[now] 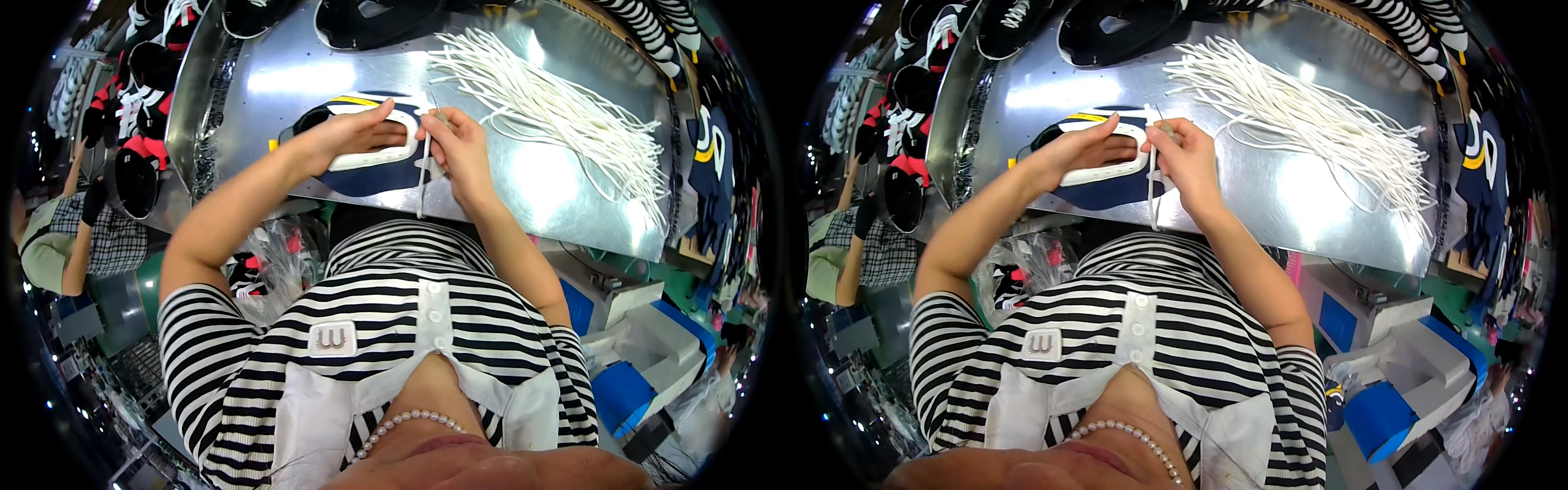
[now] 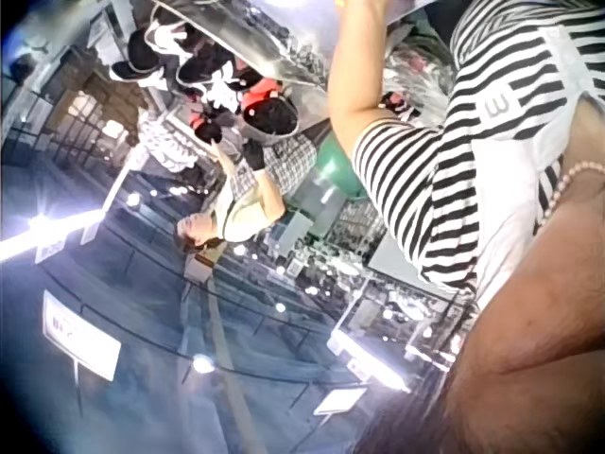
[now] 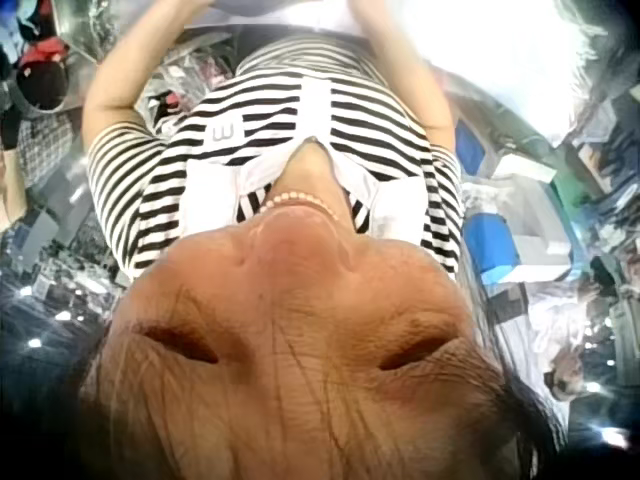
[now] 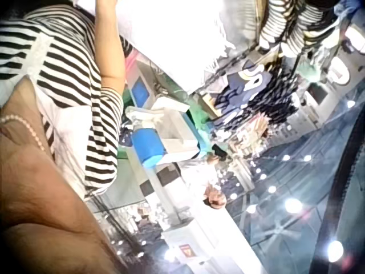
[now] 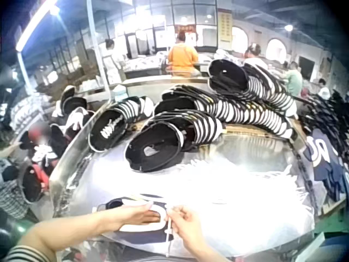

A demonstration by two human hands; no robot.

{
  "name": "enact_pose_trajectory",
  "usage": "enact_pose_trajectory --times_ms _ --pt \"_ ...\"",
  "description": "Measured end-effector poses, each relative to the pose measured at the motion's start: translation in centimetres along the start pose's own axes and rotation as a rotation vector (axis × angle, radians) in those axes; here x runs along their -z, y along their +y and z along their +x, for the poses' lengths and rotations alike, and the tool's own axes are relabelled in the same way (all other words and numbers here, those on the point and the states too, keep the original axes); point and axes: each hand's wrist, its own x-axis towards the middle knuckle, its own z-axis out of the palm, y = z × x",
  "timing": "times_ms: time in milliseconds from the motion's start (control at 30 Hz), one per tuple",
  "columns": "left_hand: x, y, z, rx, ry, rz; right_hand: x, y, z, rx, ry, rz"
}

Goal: The person laces two sneakers by hand, pulling white laces through eyelets and tying them.

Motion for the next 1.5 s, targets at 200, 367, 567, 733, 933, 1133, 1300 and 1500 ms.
enact_pose_trajectory --times_ms 200,367,567,733,933,1133,1300,1500 --pt "-3.2 -1.6 -0.2 -0.323 0.167 -0.242 -0.8 -1.5 -0.9 0.127 -0.029 -0.021" --pt "-5.2 -2.4 0.1 -0.544 0.294 -0.180 -1.0 -1.4 -1.5 0.105 -0.029 -0.095" --pt "-5.8 -3.6 0.6 -0.732 0.379 -0.104 -1.2 -1.2 -1.6 0.084 -0.026 -0.158" --pt "-5.5 -3.5 0.1 -0.766 0.418 -0.096 -1.5 -1.7 -2.0 0.084 -0.065 -0.280" --pt "-5.1 -3.1 -0.4 -0.744 0.485 -0.036 -1.5 -2.1 -3.0 0.250 -0.076 -0.385" --pt "-4.6 -3.3 0.2 -0.746 0.535 0.085 -0.1 -2.8 -1.9 0.246 -0.106 -0.447" --pt "-4.5 -2.8 0.2 -0.667 0.544 0.155 0.2 -2.8 -1.0 0.284 -0.106 -0.496" --pt "-5.0 -2.0 -0.2 -0.697 0.566 0.237 0.2 -3.5 -0.5 0.312 -0.094 -0.635"
